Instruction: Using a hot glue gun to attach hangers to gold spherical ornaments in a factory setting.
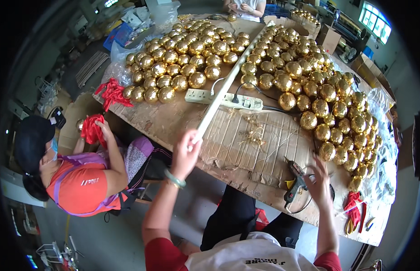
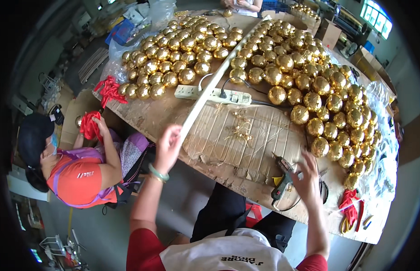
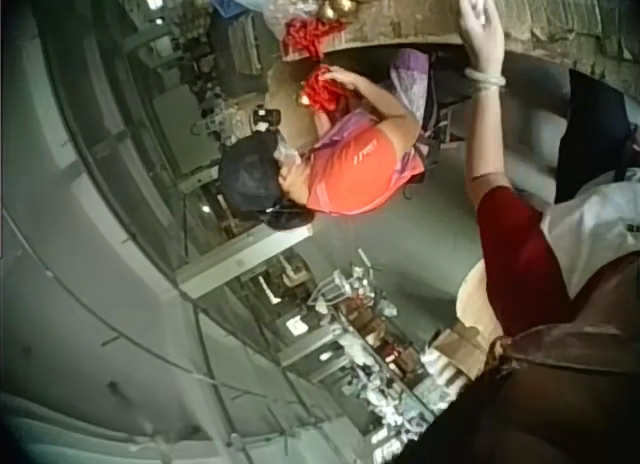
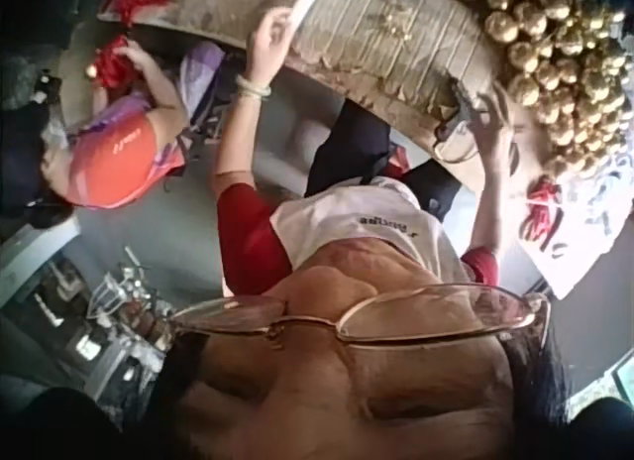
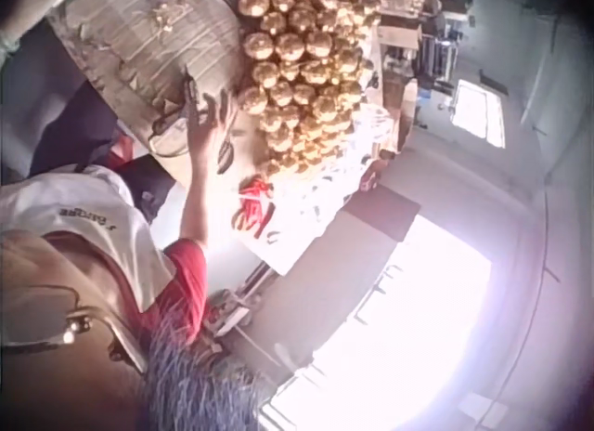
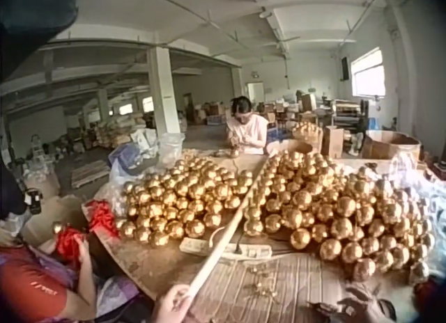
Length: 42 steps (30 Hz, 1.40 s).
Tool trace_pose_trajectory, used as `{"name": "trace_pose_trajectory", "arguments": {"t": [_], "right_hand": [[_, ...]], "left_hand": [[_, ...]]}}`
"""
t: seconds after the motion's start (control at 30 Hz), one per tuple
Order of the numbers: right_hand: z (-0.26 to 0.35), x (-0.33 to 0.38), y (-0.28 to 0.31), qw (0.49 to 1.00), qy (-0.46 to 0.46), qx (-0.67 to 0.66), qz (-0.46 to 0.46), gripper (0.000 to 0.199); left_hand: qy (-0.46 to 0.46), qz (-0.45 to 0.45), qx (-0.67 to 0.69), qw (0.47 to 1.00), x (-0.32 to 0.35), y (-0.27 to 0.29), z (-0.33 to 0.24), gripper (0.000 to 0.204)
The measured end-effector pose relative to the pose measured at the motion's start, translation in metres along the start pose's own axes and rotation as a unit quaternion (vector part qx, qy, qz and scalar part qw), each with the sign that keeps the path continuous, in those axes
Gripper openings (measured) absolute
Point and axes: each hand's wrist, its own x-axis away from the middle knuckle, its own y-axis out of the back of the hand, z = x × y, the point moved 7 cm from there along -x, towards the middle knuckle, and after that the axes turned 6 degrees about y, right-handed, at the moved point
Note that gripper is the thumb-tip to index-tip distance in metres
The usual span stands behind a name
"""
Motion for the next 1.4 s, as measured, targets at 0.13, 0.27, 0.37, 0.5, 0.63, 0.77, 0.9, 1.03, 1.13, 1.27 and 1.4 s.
{"name": "trace_pose_trajectory", "arguments": {"t": [0.13, 0.27, 0.37, 0.5, 0.63, 0.77, 0.9, 1.03, 1.13, 1.27, 1.4], "right_hand": [[0.003, 0.086, 0.010, 0.990, -0.126, 0.058, -0.039, 0.028], [0.001, 0.124, -0.012, 0.984, -0.176, 0.014, -0.024, 0.032], [-0.008, 0.136, -0.022, 0.969, -0.241, -0.048, -0.020, 0.033], [-0.006, 0.125, -0.021, 0.973, -0.229, 0.001, 0.007, 0.036], [-0.016, 0.118, -0.023, 0.971, -0.240, -0.015, 0.014, 0.038], [-0.013, 0.107, -0.018, 0.982, -0.187, 0.005, 0.025, 0.039], [-0.011, 0.107, -0.015, 0.974, -0.223, -0.024, 0.041, 0.040], [0.001, 0.098, -0.017, 0.969, -0.242, 0.020, 0.053, 0.045], [0.011, 0.085, -0.035, 0.978, -0.197, 0.048, 0.048, 0.048], [0.002, 0.063, -0.050, 0.959, -0.267, 0.079, 0.051, 0.055], [-0.003, 0.066, -0.048, 0.954, -0.281, 0.102, 0.021, 0.054]], "left_hand": [[-0.094, -0.032, -0.183, 0.978, -0.120, -0.004, 0.034, 0.037], [0.023, -0.021, -0.303, 0.952, -0.217, -0.032, 0.076, 0.060], [0.048, -0.017, -0.395, 0.917, -0.259, -0.061, 0.100, 0.073], [0.100, 0.010, -0.471, 0.877, -0.270, -0.080, 0.101, 0.075], [0.126, -0.027, -0.505, 0.854, -0.278, -0.075, 0.113, 0.079], [0.037, -0.113, -0.336, 0.934, -0.282, -0.035, 0.123, 0.076], [0.030, -0.021, -0.020, 0.999, -0.213, -0.044, 0.048, 0.073], [0.061, 0.078, 0.146, 0.984, -0.090, -0.056, -0.027, 0.076], [0.119, 0.136, 0.215, 0.960, 0.005, -0.067, -0.045, 0.077], [0.065, 0.109, 0.162, 0.979, 0.098, -0.083, -0.048, 0.080], [0.027, 0.047, 0.173, 0.983, 0.141, -0.105, -0.067, 0.084]]}}
